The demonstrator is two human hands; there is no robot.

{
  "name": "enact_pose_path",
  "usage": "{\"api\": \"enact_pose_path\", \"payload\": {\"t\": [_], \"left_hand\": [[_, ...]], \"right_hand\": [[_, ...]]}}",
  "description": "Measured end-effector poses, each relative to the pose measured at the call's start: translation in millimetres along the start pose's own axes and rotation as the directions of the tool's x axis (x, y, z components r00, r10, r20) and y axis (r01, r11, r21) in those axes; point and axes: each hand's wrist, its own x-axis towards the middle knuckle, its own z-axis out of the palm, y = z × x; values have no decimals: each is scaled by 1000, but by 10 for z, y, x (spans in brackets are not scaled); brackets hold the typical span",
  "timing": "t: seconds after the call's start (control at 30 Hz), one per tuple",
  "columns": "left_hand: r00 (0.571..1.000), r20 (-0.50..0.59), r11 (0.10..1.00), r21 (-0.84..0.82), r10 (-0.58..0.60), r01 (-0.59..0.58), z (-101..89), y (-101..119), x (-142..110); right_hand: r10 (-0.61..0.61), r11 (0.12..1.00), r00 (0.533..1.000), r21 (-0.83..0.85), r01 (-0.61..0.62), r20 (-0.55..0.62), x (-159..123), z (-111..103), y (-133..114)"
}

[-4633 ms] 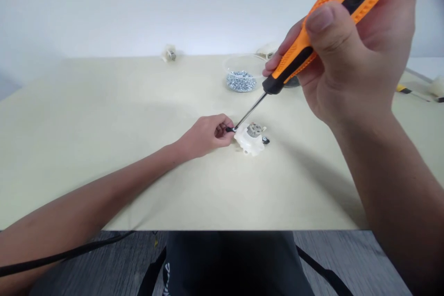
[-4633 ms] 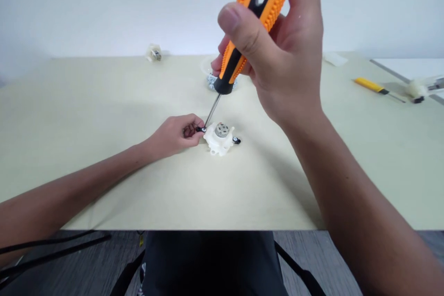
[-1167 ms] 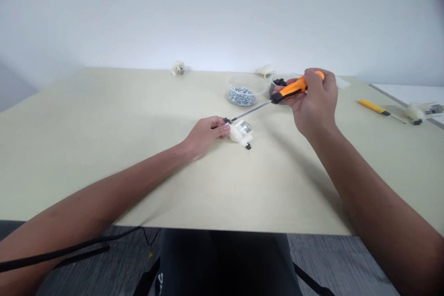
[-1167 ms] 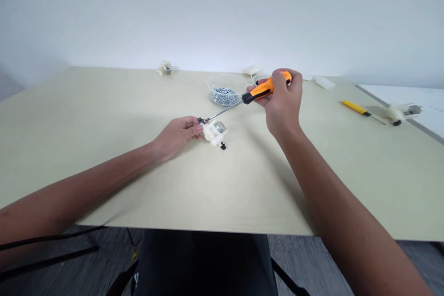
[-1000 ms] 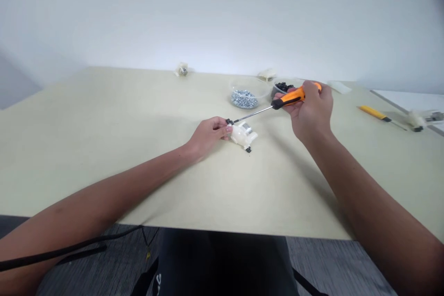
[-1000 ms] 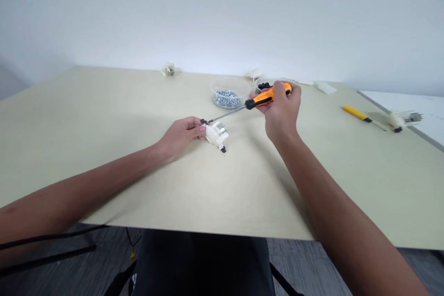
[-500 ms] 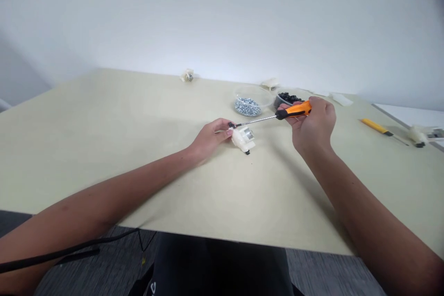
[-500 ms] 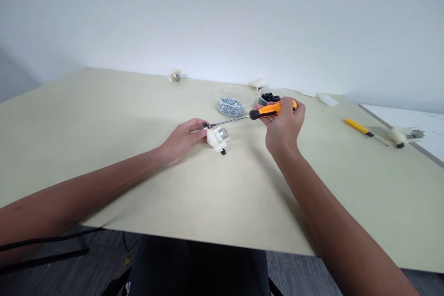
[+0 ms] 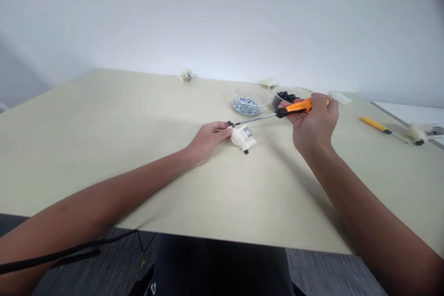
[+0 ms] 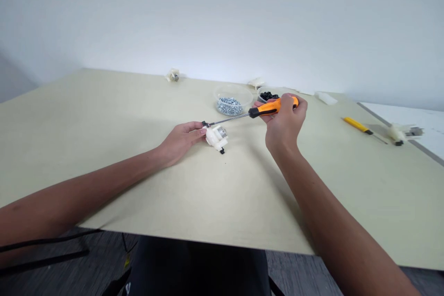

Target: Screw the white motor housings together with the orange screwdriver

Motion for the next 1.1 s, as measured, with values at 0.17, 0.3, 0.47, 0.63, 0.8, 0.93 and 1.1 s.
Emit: {"api": "enact_pose_path", "payload": {"t": [0.17,0.3,0.47,0.63,0.8,0.93,1.1], "left_hand": [[997,-19,996,-53,77,-78,1,18,-6],[994,-70,981,-168,82,-93,-17,87,-3],[991,-112,974,-206,72,-94,-42,177,11],[989,-144,972,-228,28,-60,-47,185,18],[976,-205,968,-249,-76,23,-5,188,-15],[961,-237,941,-333,-144,59,31,226,-62],[961,-233,904,-426,-147,35,-23,328,-59]], "right_hand": [[23,1000,999,17,-24,39,-12,1,2],[19,999,992,-42,-14,122,-31,7,-13],[63,998,943,-42,-53,327,-137,-6,-106],[165,985,948,-99,-144,271,-226,-199,-238],[322,945,927,-12,-326,191,-245,-427,-293],[632,772,747,-81,-630,205,-340,-419,-232],[634,771,686,-219,-598,357,-480,-331,-168]]}}
